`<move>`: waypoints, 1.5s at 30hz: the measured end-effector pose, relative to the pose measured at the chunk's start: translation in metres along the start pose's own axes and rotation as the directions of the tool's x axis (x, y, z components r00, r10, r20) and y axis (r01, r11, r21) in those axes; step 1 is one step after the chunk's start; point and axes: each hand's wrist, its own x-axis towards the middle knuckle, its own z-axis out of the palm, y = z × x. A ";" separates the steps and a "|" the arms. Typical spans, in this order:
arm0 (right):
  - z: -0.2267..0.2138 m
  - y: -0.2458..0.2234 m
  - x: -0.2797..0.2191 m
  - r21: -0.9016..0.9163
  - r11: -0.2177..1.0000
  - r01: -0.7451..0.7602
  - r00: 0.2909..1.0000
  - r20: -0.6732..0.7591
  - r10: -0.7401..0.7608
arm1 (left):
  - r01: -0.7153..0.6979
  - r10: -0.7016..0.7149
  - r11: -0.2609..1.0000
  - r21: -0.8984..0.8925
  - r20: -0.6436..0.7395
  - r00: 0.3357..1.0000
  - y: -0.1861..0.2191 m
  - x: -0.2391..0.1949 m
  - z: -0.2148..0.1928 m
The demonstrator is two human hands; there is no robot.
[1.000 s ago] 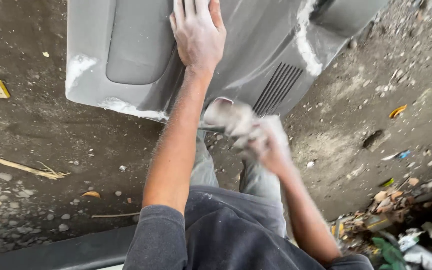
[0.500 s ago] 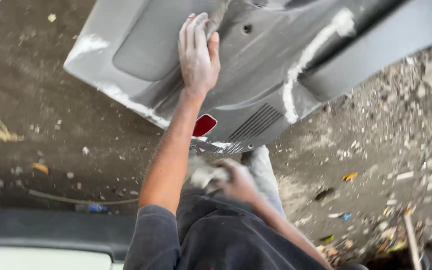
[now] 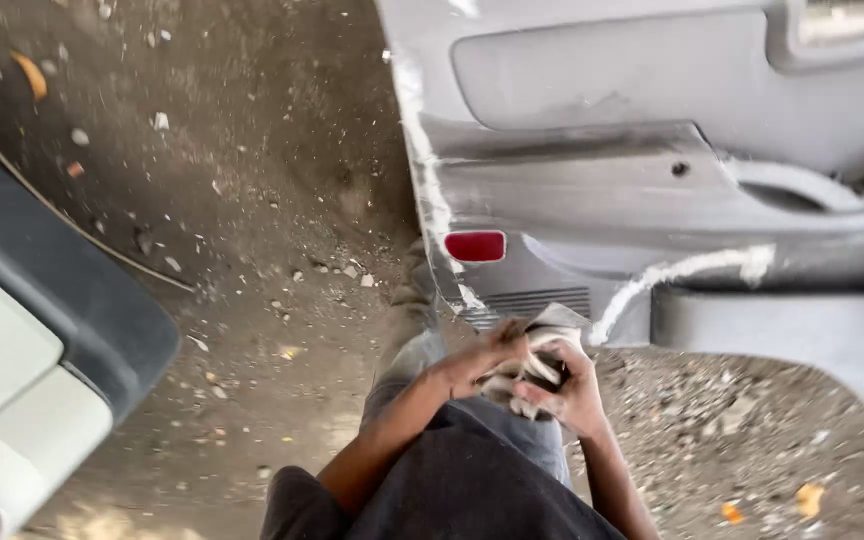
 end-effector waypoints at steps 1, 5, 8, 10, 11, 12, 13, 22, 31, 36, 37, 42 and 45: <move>-0.008 0.020 0.003 0.013 0.997 0.082 0.996 -0.033 -0.082 | -0.104 0.102 0.993 0.046 0.056 0.993 -0.004 -0.001 -0.005; 0.006 -0.023 0.040 0.385 0.912 0.139 0.988 -0.121 -0.099 | -0.178 0.198 0.970 0.167 -0.111 0.974 -0.013 -0.008 -0.017; 0.028 -0.060 0.091 0.438 0.863 0.252 0.967 -0.150 -0.207 | -0.301 0.329 0.908 0.290 -0.052 0.943 -0.011 -0.007 -0.041; 0.015 -0.088 0.124 0.308 0.915 0.261 0.944 -0.279 -0.175 | -0.206 0.328 0.863 0.462 -0.202 0.923 0.005 -0.027 -0.049; 0.009 -0.102 0.142 0.186 0.948 0.260 0.894 -0.418 -0.163 | -0.058 0.333 0.790 0.610 -0.348 0.876 0.014 -0.037 -0.054; 0.002 -0.117 0.162 0.177 0.951 0.253 0.899 -0.407 -0.163 | -0.068 0.339 0.797 0.601 -0.350 0.873 0.018 -0.050 -0.058; -0.005 -0.132 0.183 -0.086 0.951 0.298 0.843 -0.443 -0.304 | -0.099 0.358 0.879 0.466 -0.507 0.784 0.022 -0.062 -0.062; -0.032 -0.091 0.298 -0.944 0.330 0.000 0.723 -0.228 -0.653 | -0.462 0.916 0.314 0.830 -0.393 -0.083 0.135 0.067 -0.152; -0.040 -0.082 0.309 -0.933 0.359 -0.040 0.723 -0.275 -0.634 | -0.071 0.988 0.130 0.989 -0.123 0.091 0.453 0.201 -0.176; -0.041 -0.077 0.315 -0.924 0.372 -0.090 0.716 -0.320 -0.621 | 0.014 0.965 -0.168 0.986 0.167 -0.203 0.323 0.069 -0.146; -0.040 -0.077 0.317 -0.923 0.373 -0.093 0.705 -0.326 -0.630 | -0.072 0.998 0.046 0.996 -0.050 -0.047 0.282 0.055 -0.145; -0.035 -0.079 0.315 -0.940 0.325 -0.105 0.689 -0.305 -0.658 | -0.119 0.864 0.410 0.905 -0.343 0.368 0.070 -0.002 -0.172; -0.033 -0.080 0.318 -0.944 0.312 -0.103 0.695 -0.293 -0.656 | 0.263 0.366 0.662 0.702 -0.608 0.705 0.001 -0.013 -0.212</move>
